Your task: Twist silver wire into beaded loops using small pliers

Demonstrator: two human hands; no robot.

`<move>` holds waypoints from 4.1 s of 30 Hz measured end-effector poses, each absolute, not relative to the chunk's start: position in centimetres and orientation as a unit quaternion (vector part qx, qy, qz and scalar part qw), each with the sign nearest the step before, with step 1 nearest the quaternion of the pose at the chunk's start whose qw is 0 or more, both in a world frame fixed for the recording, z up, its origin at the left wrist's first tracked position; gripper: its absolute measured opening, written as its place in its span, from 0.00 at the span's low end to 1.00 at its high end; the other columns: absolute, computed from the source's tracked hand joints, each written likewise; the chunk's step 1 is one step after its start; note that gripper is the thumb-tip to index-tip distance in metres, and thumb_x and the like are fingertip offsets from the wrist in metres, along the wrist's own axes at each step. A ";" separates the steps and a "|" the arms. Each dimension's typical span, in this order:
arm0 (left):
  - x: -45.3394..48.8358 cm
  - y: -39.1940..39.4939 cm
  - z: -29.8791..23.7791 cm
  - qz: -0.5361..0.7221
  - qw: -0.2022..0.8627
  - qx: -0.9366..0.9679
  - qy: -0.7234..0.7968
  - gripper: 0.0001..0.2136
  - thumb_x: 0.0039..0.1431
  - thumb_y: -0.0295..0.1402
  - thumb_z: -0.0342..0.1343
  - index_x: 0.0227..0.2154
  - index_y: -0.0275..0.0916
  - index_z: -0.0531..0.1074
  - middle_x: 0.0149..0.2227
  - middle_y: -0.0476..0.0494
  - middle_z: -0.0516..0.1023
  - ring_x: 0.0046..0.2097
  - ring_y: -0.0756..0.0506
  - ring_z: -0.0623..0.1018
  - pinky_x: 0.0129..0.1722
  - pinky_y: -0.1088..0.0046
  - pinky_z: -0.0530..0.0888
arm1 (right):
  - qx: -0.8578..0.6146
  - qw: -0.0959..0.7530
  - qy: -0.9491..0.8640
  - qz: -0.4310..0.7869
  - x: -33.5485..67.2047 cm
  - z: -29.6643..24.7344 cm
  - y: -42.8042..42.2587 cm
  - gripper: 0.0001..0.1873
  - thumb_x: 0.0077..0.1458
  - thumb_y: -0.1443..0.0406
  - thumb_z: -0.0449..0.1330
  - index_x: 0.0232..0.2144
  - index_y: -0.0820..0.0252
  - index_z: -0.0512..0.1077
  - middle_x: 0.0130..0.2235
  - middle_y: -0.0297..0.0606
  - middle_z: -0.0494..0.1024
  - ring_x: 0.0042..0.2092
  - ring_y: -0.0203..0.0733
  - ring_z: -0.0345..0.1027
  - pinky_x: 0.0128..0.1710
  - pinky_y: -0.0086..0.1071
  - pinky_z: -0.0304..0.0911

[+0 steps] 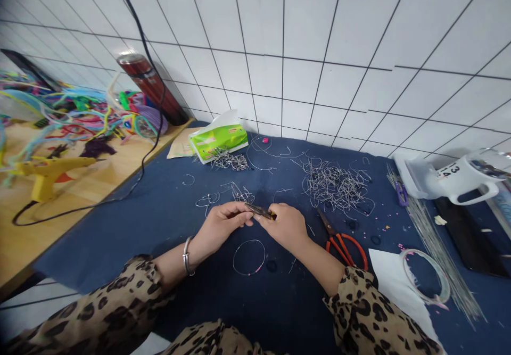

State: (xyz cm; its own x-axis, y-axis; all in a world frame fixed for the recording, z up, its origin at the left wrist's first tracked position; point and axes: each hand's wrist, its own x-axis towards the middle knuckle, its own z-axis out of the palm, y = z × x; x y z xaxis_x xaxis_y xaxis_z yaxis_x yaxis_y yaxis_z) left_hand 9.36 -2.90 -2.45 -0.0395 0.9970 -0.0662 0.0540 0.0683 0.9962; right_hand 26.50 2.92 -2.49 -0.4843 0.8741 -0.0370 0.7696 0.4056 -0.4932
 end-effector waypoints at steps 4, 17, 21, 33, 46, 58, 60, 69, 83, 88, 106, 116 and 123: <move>9.3 -2.8 -2.8 0.474 0.481 0.486 0.555 0.09 0.53 0.36 0.56 0.31 0.35 0.74 0.24 0.47 0.75 0.27 0.51 0.73 0.29 0.76 0.70 | -0.495 0.113 -0.832 0.223 26.5 -2.5 2.9 0.23 0.52 0.46 0.51 0.21 0.59 0.66 0.24 0.31 0.67 0.25 0.31 0.57 0.25 0.26 0.43; 8.8 -2.7 -2.9 0.507 0.494 0.446 0.547 0.09 0.53 0.34 0.57 0.34 0.34 0.74 0.25 0.46 0.77 0.28 0.51 0.74 0.31 0.76 0.71 | -0.480 0.156 -0.861 0.062 27.1 -2.8 3.0 0.15 0.51 0.54 0.55 0.24 0.59 0.67 0.28 0.35 0.67 0.34 0.36 0.60 0.31 0.28 0.48; 8.8 -2.7 -3.1 0.503 0.491 0.456 0.546 0.09 0.54 0.34 0.57 0.34 0.34 0.73 0.26 0.45 0.77 0.28 0.51 0.75 0.32 0.74 0.72 | -0.464 0.171 -0.869 0.019 27.1 -2.8 2.9 0.12 0.51 0.57 0.55 0.24 0.59 0.67 0.28 0.36 0.67 0.33 0.37 0.59 0.32 0.29 0.49; 9.1 -2.7 -3.3 0.511 0.486 0.454 0.544 0.08 0.54 0.34 0.57 0.33 0.34 0.73 0.26 0.45 0.78 0.29 0.50 0.75 0.33 0.73 0.72 | -0.454 0.174 -0.873 -0.025 27.2 -2.6 3.0 0.11 0.51 0.59 0.53 0.23 0.60 0.67 0.27 0.38 0.66 0.33 0.39 0.57 0.33 0.31 0.48; 9.2 -2.7 -3.6 0.510 0.487 0.447 0.550 0.07 0.54 0.33 0.56 0.32 0.34 0.73 0.26 0.46 0.77 0.30 0.50 0.75 0.34 0.73 0.71 | -0.440 0.169 -0.880 -0.062 27.4 -2.1 3.0 0.12 0.52 0.59 0.53 0.24 0.60 0.67 0.27 0.39 0.65 0.33 0.40 0.55 0.33 0.33 0.47; 9.3 -2.6 -3.4 0.499 0.492 0.464 0.542 0.06 0.54 0.33 0.56 0.31 0.34 0.72 0.25 0.47 0.76 0.29 0.51 0.74 0.34 0.74 0.71 | -0.428 0.169 -0.883 -0.091 27.5 -2.1 3.3 0.13 0.54 0.60 0.51 0.23 0.60 0.66 0.27 0.39 0.63 0.32 0.40 0.53 0.32 0.34 0.44; 9.3 -2.6 -3.5 0.500 0.493 0.463 0.540 0.06 0.54 0.33 0.56 0.30 0.34 0.72 0.25 0.47 0.76 0.28 0.51 0.74 0.34 0.74 0.71 | -0.425 0.167 -0.884 -0.094 27.5 -2.1 3.3 0.13 0.54 0.60 0.50 0.23 0.60 0.67 0.27 0.39 0.63 0.32 0.40 0.53 0.32 0.34 0.44; 9.3 -2.7 -3.8 0.516 0.515 0.440 0.524 0.06 0.53 0.33 0.57 0.31 0.34 0.72 0.24 0.47 0.76 0.27 0.51 0.74 0.33 0.75 0.70 | -0.420 0.173 -0.884 -0.109 27.6 -2.1 3.3 0.12 0.53 0.60 0.51 0.22 0.59 0.67 0.26 0.39 0.63 0.32 0.40 0.52 0.31 0.34 0.42; 9.2 -2.8 -3.7 0.504 0.535 0.430 0.524 0.07 0.52 0.33 0.58 0.32 0.34 0.72 0.24 0.46 0.76 0.27 0.51 0.74 0.31 0.75 0.69 | -0.405 0.201 -0.881 -0.137 27.7 -2.1 3.5 0.15 0.55 0.58 0.51 0.21 0.58 0.67 0.25 0.37 0.63 0.31 0.40 0.50 0.30 0.33 0.41; 9.2 -2.8 -3.6 0.499 0.537 0.439 0.520 0.06 0.53 0.33 0.58 0.30 0.33 0.73 0.24 0.46 0.76 0.27 0.51 0.73 0.31 0.76 0.69 | -0.405 0.205 -0.879 -0.147 27.8 -2.1 3.5 0.17 0.55 0.56 0.50 0.21 0.58 0.66 0.26 0.38 0.63 0.31 0.40 0.49 0.31 0.34 0.41; 9.2 -2.9 -3.2 0.491 0.553 0.431 0.518 0.07 0.53 0.33 0.58 0.30 0.33 0.72 0.24 0.46 0.76 0.26 0.52 0.73 0.31 0.75 0.69 | -0.400 0.198 -0.884 -0.140 27.8 -2.2 3.6 0.18 0.57 0.56 0.49 0.22 0.59 0.67 0.25 0.38 0.63 0.31 0.40 0.49 0.30 0.34 0.40; 9.1 -2.9 -3.4 0.488 0.550 0.435 0.520 0.06 0.52 0.33 0.58 0.29 0.34 0.72 0.22 0.47 0.75 0.25 0.52 0.72 0.30 0.76 0.68 | -0.400 0.191 -0.888 -0.122 27.8 -2.3 3.5 0.18 0.57 0.56 0.49 0.22 0.59 0.67 0.26 0.38 0.64 0.31 0.39 0.50 0.30 0.34 0.40; 9.2 -3.0 -3.3 0.487 0.548 0.436 0.522 0.07 0.52 0.33 0.58 0.28 0.34 0.72 0.22 0.47 0.75 0.25 0.52 0.72 0.30 0.75 0.68 | -0.400 0.193 -0.888 -0.119 27.7 -2.2 3.5 0.18 0.58 0.57 0.49 0.22 0.60 0.68 0.26 0.38 0.64 0.30 0.38 0.50 0.30 0.33 0.39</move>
